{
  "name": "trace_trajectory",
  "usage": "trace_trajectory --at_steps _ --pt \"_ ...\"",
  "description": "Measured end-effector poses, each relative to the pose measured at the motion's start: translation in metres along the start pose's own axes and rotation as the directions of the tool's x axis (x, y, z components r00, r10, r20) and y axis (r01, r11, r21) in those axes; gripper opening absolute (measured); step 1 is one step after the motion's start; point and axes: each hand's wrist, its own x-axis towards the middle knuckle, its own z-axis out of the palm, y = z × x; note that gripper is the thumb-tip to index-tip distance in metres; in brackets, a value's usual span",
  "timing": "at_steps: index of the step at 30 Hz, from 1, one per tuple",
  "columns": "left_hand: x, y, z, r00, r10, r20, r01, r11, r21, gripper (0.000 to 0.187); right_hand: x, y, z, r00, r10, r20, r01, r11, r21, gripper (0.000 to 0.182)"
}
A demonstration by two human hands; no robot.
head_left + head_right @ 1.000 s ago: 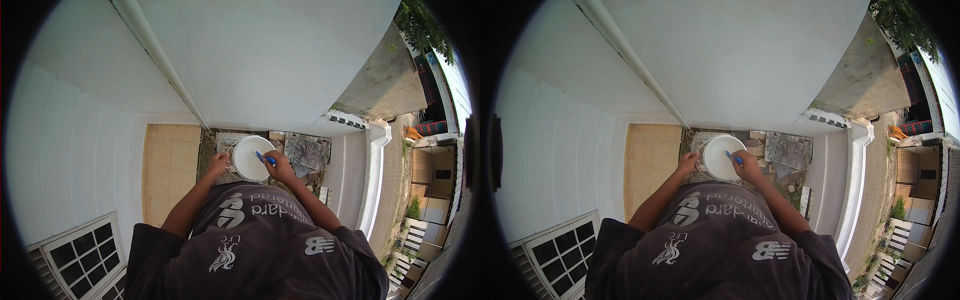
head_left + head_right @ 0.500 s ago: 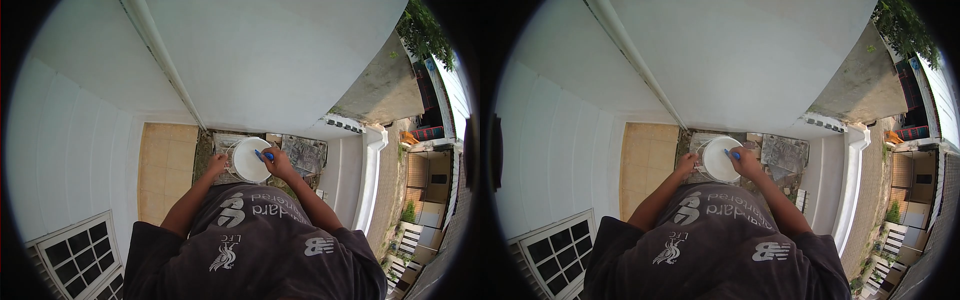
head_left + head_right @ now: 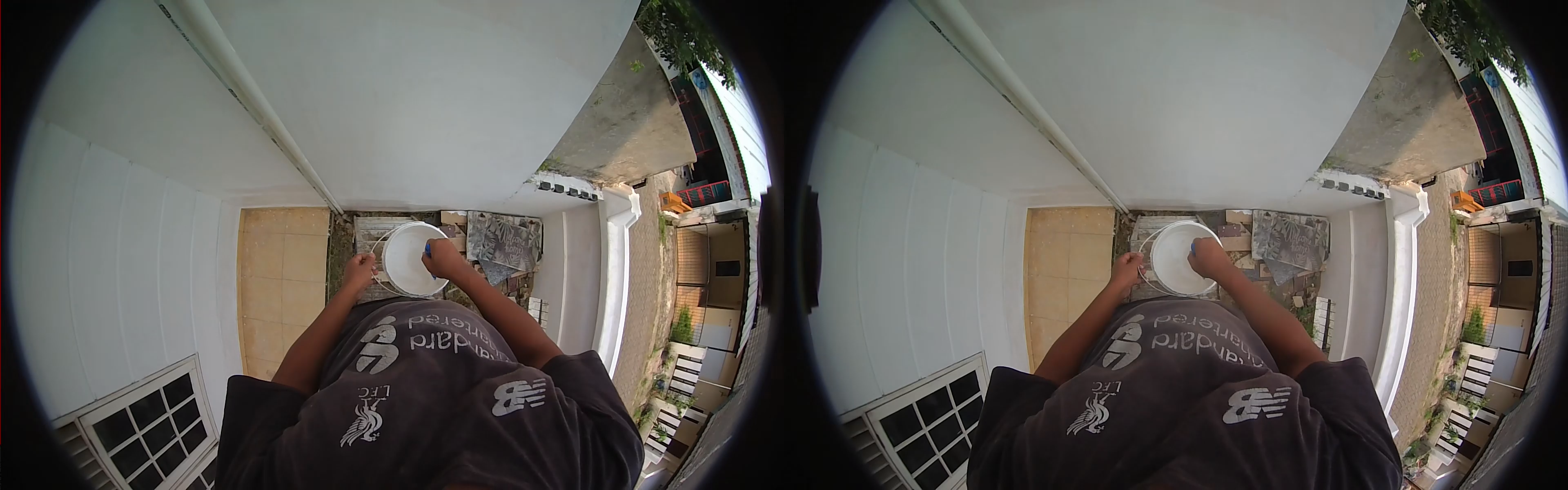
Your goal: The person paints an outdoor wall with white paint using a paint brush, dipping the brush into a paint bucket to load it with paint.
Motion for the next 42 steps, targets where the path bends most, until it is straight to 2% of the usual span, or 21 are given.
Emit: trace_trajectory --at_steps 3,6,8,10,12,15,18,21,24,27,30,33,36,39,42 --pt "-0.003 0.002 -0.001 1.000 0.000 -0.003 0.000 1.000 0.017 0.026 0.007 0.002 0.003 0.997 0.048 0.053 -0.047 0.999 -0.020 0.022" --pt "-0.006 0.010 0.000 1.000 -0.005 0.007 0.005 1.000 0.017 0.023 0.001 0.007 -0.012 0.994 0.048 -0.100 -0.046 0.999 0.020 0.022" --pt "-0.006 0.010 0.000 1.000 -0.020 0.024 0.020 1.000 0.000 0.023 -0.011 0.014 -0.038 0.969 0.214 -0.123 -0.169 0.940 0.297 0.020" --pt "-0.005 0.007 -0.001 0.999 -0.007 0.031 0.007 1.000 0.019 0.022 -0.027 0.030 -0.053 0.935 0.346 -0.080 -0.237 0.775 0.587 0.019" --pt "-0.008 0.007 -0.002 1.000 -0.003 0.031 0.002 1.000 0.024 0.022 -0.043 0.054 -0.063 0.904 0.426 0.002 -0.235 0.495 0.836 0.018" --pt "-0.011 0.015 0.002 0.999 0.001 0.033 -0.002 1.000 0.015 0.022 -0.060 0.078 -0.066 0.861 0.507 0.043 -0.183 0.230 0.956 0.017" --pt "-0.009 0.015 0.002 0.999 0.006 0.042 -0.007 1.000 0.015 0.022 -0.072 0.089 -0.060 0.820 0.566 0.088 -0.156 0.073 0.985 0.017" --pt "-0.008 0.018 0.002 0.999 0.006 0.049 -0.007 1.000 0.006 0.021 -0.082 0.092 -0.053 0.793 0.607 0.056 -0.172 0.135 0.976 0.017" --pt "-0.013 0.016 0.000 0.999 -0.009 0.043 0.009 1.000 -0.001 0.021 -0.092 0.073 -0.059 0.805 0.580 -0.123 -0.131 0.376 0.918 0.015" --pt "-0.015 0.018 0.002 0.999 -0.011 0.045 0.011 1.000 0.000 0.022 -0.099 0.057 -0.069 0.822 0.528 -0.214 -0.171 0.588 0.791 0.014" --pt "-0.013 0.017 0.001 0.998 0.001 0.056 -0.001 1.000 0.001 0.022 -0.103 0.031 -0.082 0.818 0.488 -0.306 -0.193 0.733 0.653 0.014" --pt "-0.013 0.016 0.001 0.999 0.010 0.053 -0.010 1.000 0.008 0.022 -0.106 0.018 -0.095 0.821 0.466 -0.330 -0.191 0.769 0.610 0.016" --pt "-0.014 0.017 0.000 0.998 0.016 0.058 -0.017 1.000 0.004 0.023 -0.108 0.021 -0.103 0.803 0.518 -0.296 -0.217 0.715 0.665 0.016" --pt "-0.016 0.017 0.001 0.998 0.024 0.053 -0.025 1.000 0.000 0.023 -0.108 0.034 -0.108 0.778 0.564 -0.275 -0.191 0.631 0.752 0.019" --pt "-0.015 0.015 0.002 0.998 0.032 0.046 -0.032 0.999 -0.007 0.024 -0.104 0.045 -0.105 0.779 0.576 -0.249 -0.090 0.495 0.864 0.022"
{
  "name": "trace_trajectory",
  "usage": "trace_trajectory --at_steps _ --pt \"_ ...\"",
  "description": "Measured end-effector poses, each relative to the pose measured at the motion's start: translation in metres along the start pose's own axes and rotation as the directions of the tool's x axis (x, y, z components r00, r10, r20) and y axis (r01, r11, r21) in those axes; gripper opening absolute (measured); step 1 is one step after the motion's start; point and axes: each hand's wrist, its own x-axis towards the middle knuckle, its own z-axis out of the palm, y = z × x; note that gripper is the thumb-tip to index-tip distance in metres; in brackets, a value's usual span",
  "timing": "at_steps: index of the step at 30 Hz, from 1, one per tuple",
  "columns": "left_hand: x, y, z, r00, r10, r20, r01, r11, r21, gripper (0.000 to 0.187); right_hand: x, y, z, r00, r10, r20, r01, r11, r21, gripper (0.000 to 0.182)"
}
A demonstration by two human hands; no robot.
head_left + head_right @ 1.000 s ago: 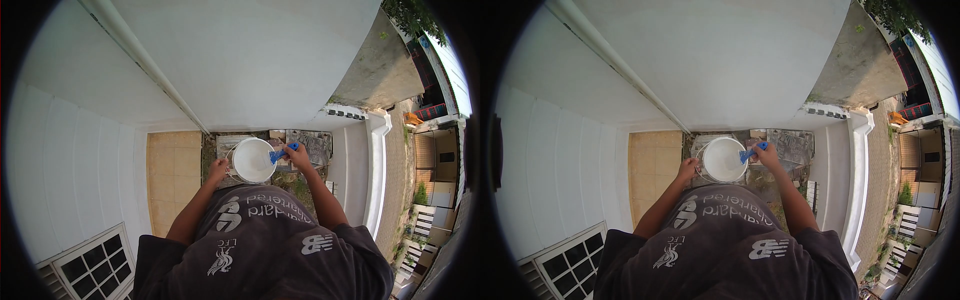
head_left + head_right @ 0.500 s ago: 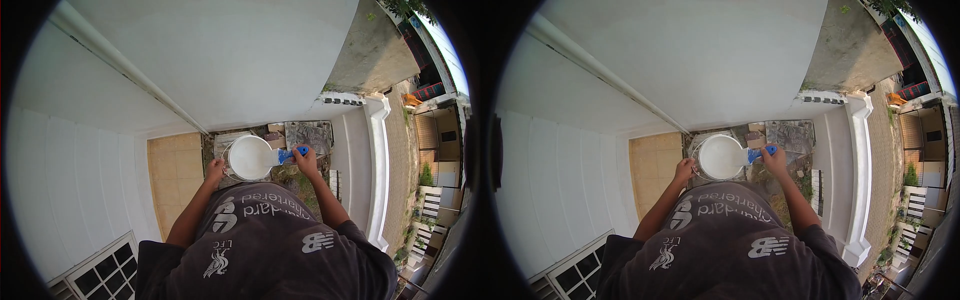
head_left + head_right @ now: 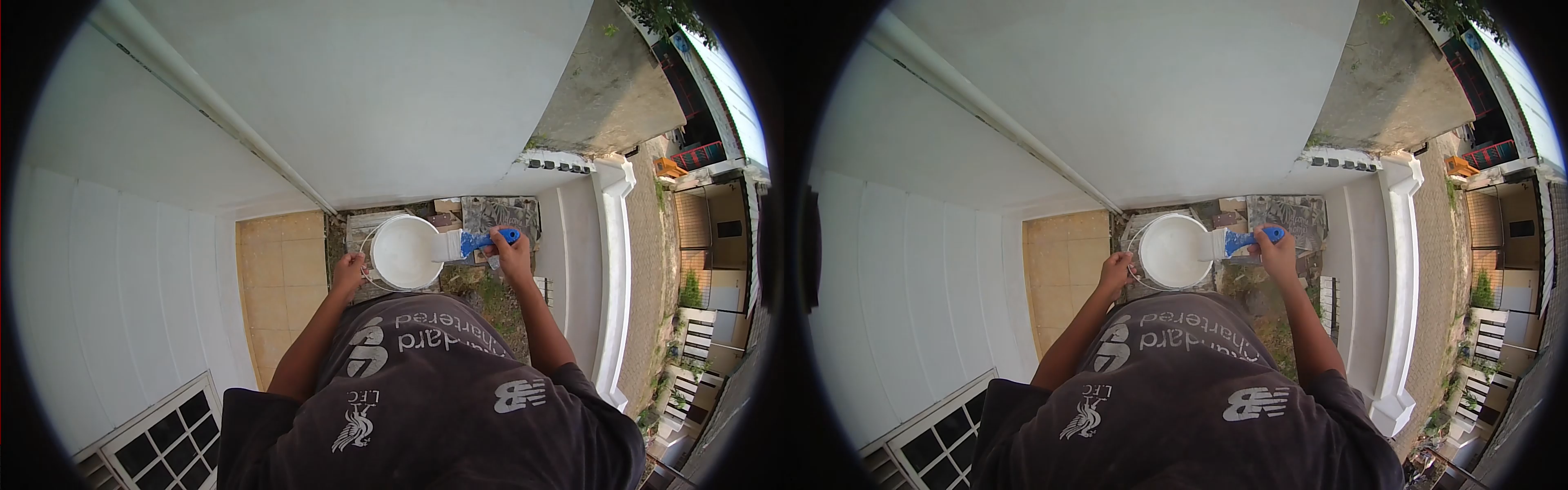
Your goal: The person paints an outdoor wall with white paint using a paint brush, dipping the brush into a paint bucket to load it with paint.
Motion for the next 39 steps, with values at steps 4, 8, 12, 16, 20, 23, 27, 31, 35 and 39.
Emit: trace_trajectory --at_steps 4,8,12,16,20,23,27,31,35,39 --pt "-0.001 0.003 0.001 1.000 -0.003 0.001 0.003 1.000 0.009 0.024 0.006 0.007 0.012 0.998 0.067 0.012 -0.068 0.989 0.129 0.023" --pt "-0.005 0.004 0.002 1.000 0.001 -0.015 0.000 1.000 0.016 0.025 0.005 0.004 0.019 0.990 0.041 0.133 -0.057 0.991 0.121 0.017" --pt "-0.003 0.000 0.001 1.000 0.000 -0.011 0.001 1.000 0.004 0.025 -0.003 -0.012 0.021 0.914 0.002 0.406 0.108 0.963 -0.247 0.008" --pt "-0.001 0.000 0.001 1.000 0.005 -0.004 -0.005 1.000 0.003 0.024 -0.012 -0.023 0.027 0.709 -0.246 0.661 0.522 0.813 -0.257 0.010" --pt "-0.001 -0.001 0.000 1.000 0.019 0.016 -0.019 1.000 -0.004 0.022 -0.008 -0.009 0.014 0.602 -0.230 0.764 0.634 0.720 -0.283 0.011" --pt "-0.002 -0.004 0.000 1.000 0.016 -0.007 -0.016 1.000 -0.020 0.021 -0.008 -0.013 0.009 0.591 -0.219 0.776 0.646 0.704 -0.294 0.012" --pt "-0.004 -0.004 -0.001 1.000 0.020 -0.006 -0.020 0.999 0.025 0.023 -0.012 -0.023 0.010 0.731 -0.145 0.667 0.468 0.817 -0.336 0.012" --pt "-0.004 0.002 0.002 1.000 0.020 0.007 -0.020 0.999 0.040 0.024 0.005 0.005 0.009 0.910 -0.008 0.414 0.088 0.981 -0.176 0.010" --pt "-0.006 0.005 0.003 1.000 0.021 0.006 -0.021 0.998 0.052 0.022 0.017 0.037 0.023 0.953 0.138 0.271 -0.181 0.973 0.140 0.018" --pt "-0.010 0.007 0.004 1.000 0.016 0.004 -0.017 0.999 0.035 0.022 0.015 0.058 0.067 0.957 0.117 0.264 -0.147 0.984 0.097 0.020"
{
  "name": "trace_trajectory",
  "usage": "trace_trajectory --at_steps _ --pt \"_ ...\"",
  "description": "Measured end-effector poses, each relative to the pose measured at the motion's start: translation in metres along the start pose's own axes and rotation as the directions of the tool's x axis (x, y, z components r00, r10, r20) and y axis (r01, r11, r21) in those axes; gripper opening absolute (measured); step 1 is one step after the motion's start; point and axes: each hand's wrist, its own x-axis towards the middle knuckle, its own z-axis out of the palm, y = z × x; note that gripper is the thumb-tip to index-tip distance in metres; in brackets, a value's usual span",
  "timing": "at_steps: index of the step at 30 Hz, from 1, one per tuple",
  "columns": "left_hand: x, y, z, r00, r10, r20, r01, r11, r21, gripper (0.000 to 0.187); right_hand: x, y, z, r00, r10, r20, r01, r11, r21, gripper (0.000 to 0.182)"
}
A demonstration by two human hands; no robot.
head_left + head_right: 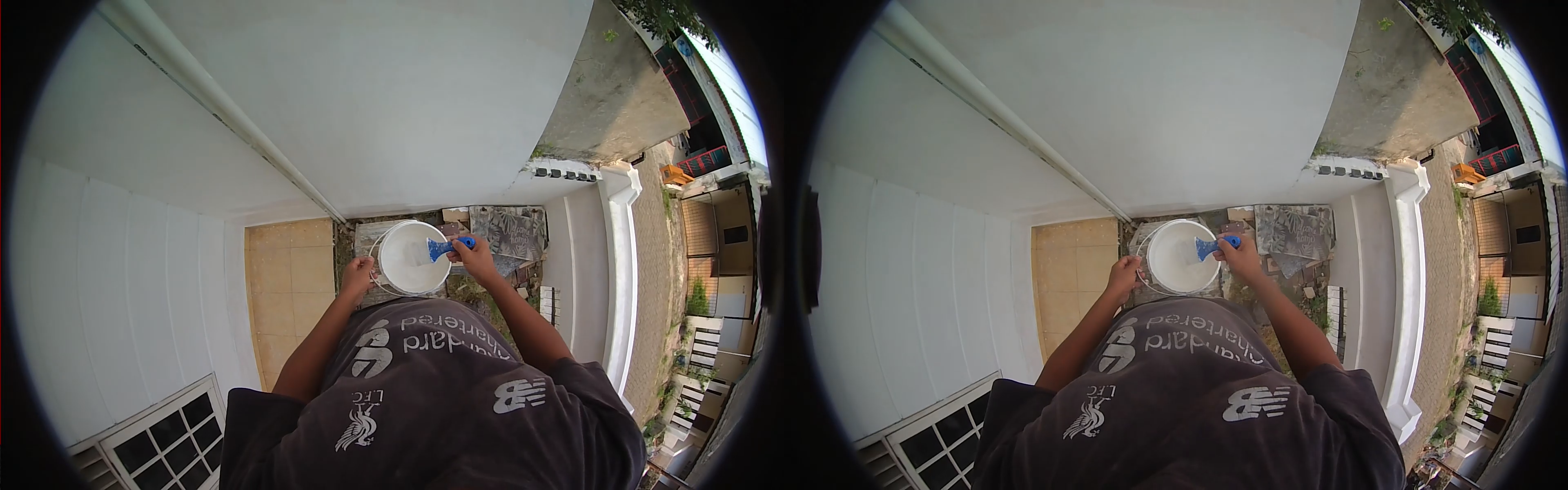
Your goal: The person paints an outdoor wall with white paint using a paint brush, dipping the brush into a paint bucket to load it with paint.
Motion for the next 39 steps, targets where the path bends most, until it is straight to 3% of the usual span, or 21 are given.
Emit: trace_trajectory --at_steps 2,4,7,10,13,16,17,26,29,32,39 --pt "0.000 0.000 0.000 1.000 0.004 0.007 -0.004 1.000 0.009 0.022 0.003 0.008 0.024 0.994 -0.108 0.027 0.112 0.955 -0.274 0.023" --pt "-0.001 0.001 0.000 1.000 -0.003 0.012 0.003 1.000 -0.001 0.021 0.006 0.009 0.041 0.972 -0.212 0.097 0.230 0.793 -0.565 0.023" --pt "-0.004 0.004 0.001 1.000 -0.008 0.015 0.008 1.000 -0.002 0.021 0.009 0.011 0.052 0.949 -0.256 0.185 0.313 0.672 -0.671 0.023" --pt "-0.004 0.006 0.000 1.000 -0.008 0.016 0.008 1.000 -0.001 0.021 0.010 0.016 0.048 0.935 -0.251 0.251 0.354 0.637 -0.685 0.023" --pt "-0.004 0.003 0.000 1.000 -0.005 0.016 0.005 1.000 -0.001 0.021 0.013 0.018 0.037 0.950 -0.246 0.194 0.311 0.655 -0.689 0.023" --pt "-0.002 -0.002 0.000 1.000 -0.003 0.003 0.003 1.000 -0.010 0.021 0.012 0.007 0.022 0.986 -0.150 0.073 0.166 0.837 -0.522 0.024" --pt "0.000 -0.004 -0.001 1.000 -0.002 0.000 0.002 1.000 -0.011 0.021 0.011 0.004 0.018 0.982 -0.181 0.050 0.183 0.861 -0.474 0.024" --pt "0.001 0.001 0.002 1.000 -0.012 -0.013 0.012 1.000 -0.021 0.021 0.006 -0.004 -0.021 0.994 -0.069 -0.079 0.056 0.987 -0.150 0.024" --pt "0.000 0.000 0.001 1.000 0.018 0.017 -0.018 0.999 -0.035 0.024 0.006 0.013 -0.045 0.986 0.071 -0.154 -0.047 0.987 0.154 0.024" --pt "-0.004 0.003 0.003 1.000 0.004 -0.008 -0.004 1.000 -0.024 0.024 -0.006 0.006 -0.059 0.974 0.061 -0.218 -0.044 0.996 0.080 0.024" --pt "0.004 -0.002 0.002 1.000 0.001 0.022 0.000 0.999 -0.033 0.023 -0.031 -0.037 -0.060 0.963 -0.184 -0.198 0.106 0.931 -0.350 0.024"
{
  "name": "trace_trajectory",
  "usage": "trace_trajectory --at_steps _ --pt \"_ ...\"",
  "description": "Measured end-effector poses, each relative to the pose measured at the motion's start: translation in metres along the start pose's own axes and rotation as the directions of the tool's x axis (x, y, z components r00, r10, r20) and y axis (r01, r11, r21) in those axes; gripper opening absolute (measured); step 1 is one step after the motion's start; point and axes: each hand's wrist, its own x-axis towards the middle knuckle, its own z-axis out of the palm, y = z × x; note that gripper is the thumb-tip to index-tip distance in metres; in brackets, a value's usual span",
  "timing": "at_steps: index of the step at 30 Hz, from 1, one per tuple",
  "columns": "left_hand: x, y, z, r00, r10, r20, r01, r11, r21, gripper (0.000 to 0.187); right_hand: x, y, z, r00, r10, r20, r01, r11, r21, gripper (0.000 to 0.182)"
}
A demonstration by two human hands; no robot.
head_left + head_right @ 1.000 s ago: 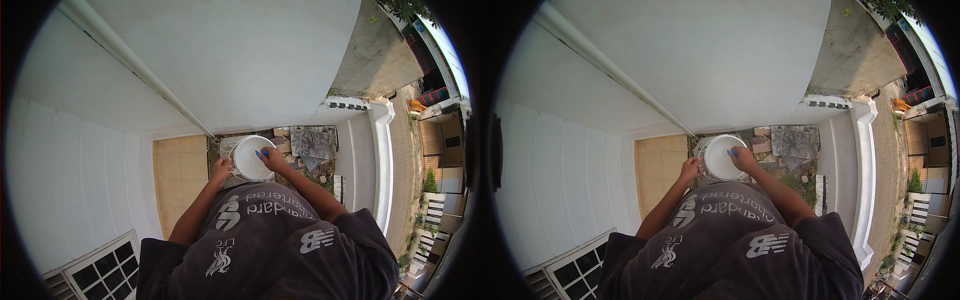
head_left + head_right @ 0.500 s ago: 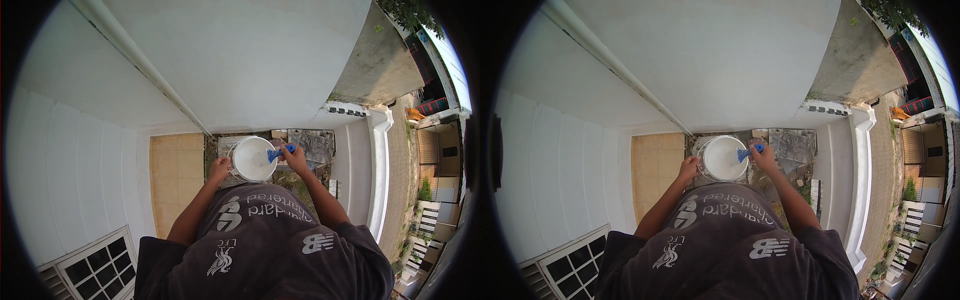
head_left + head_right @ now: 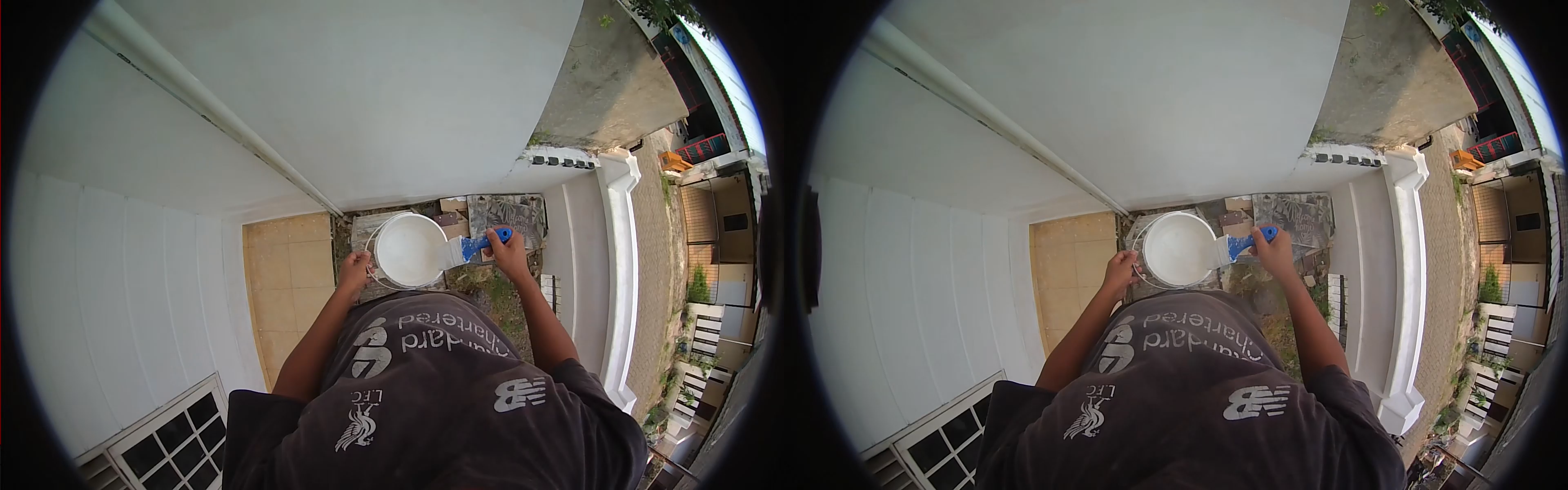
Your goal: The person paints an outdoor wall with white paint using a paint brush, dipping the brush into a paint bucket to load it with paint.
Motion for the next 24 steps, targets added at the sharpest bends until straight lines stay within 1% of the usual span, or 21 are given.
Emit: trace_trajectory --at_steps 2,5,8,9,11,13,15,16,17,18,19,20,21,22,24 --pt "0.000 0.002 0.000 1.000 0.002 -0.007 -0.002 1.000 0.023 0.021 0.002 -0.005 -0.003 1.000 -0.008 0.014 0.009 0.998 -0.064 0.025" --pt "-0.002 0.003 0.001 1.000 -0.008 0.003 0.008 1.000 -0.010 0.021 0.006 -0.011 -0.007 1.000 0.010 0.006 -0.009 0.999 -0.053 0.024" --pt "-0.004 0.005 -0.001 1.000 -0.010 0.011 0.010 1.000 0.025 0.020 0.015 0.004 -0.013 0.994 0.114 0.004 -0.114 0.990 0.082 0.022" --pt "-0.006 0.006 -0.001 1.000 -0.011 0.005 0.011 1.000 0.029 0.020 0.019 0.011 -0.015 0.981 0.195 0.024 -0.196 0.960 0.201 0.021" --pt "-0.010 0.009 0.002 1.000 -0.007 -0.002 0.007 0.999 0.036 0.021 0.028 0.037 -0.015 0.938 0.337 0.088 -0.341 0.840 0.422 0.020" --pt "-0.011 0.011 0.004 1.000 -0.021 0.002 0.021 0.999 0.027 0.021 0.031 0.056 -0.008 0.899 0.394 0.189 -0.422 0.669 0.612 0.019" --pt "-0.008 0.007 0.004 1.000 -0.017 -0.007 0.017 1.000 0.019 0.021 0.029 0.055 0.000 0.868 0.412 0.277 -0.465 0.477 0.746 0.018" --pt "-0.004 0.005 0.004 1.000 0.003 -0.013 -0.003 1.000 0.016 0.022 0.030 0.049 0.008 0.863 0.403 0.306 -0.463 0.386 0.798 0.017" --pt "-0.007 0.009 0.004 1.000 0.003 0.005 -0.004 0.999 0.052 0.022 0.031 0.045 0.014 0.858 0.391 0.333 -0.466 0.321 0.824 0.016" --pt "-0.003 0.004 0.001 1.000 0.008 0.024 -0.009 0.999 0.039 0.021 0.031 0.031 0.019 0.865 0.319 0.388 -0.476 0.272 0.837 0.016" --pt "0.002 0.000 0.001 1.000 -0.009 0.010 0.009 0.999 0.049 0.020 0.038 0.023 0.024 0.863 0.311 0.398 -0.475 0.230 0.850 0.017" --pt "0.008 -0.009 -0.001 1.000 0.000 0.020 -0.001 0.999 0.051 0.019 0.044 0.002 0.028 0.885 0.248 0.393 -0.444 0.199 0.874 0.017" --pt "0.010 -0.014 -0.002 0.999 0.032 0.009 -0.033 0.995 0.098 0.019 0.044 -0.025 0.032 0.897 0.201 0.393 -0.426 0.160 0.890 0.018" --pt "0.012 -0.016 -0.002 1.000 0.003 -0.011 -0.002 0.998 0.064 0.018 0.056 -0.049 0.032 0.912 0.140 0.387 -0.404 0.134 0.905 0.018" --pt "0.017 -0.019 -0.005 1.000 0.007 -0.003 -0.007 0.999 0.049 0.018 0.068 -0.084 0.033 0.923 0.049 0.382 -0.385 0.076 0.920 0.017"
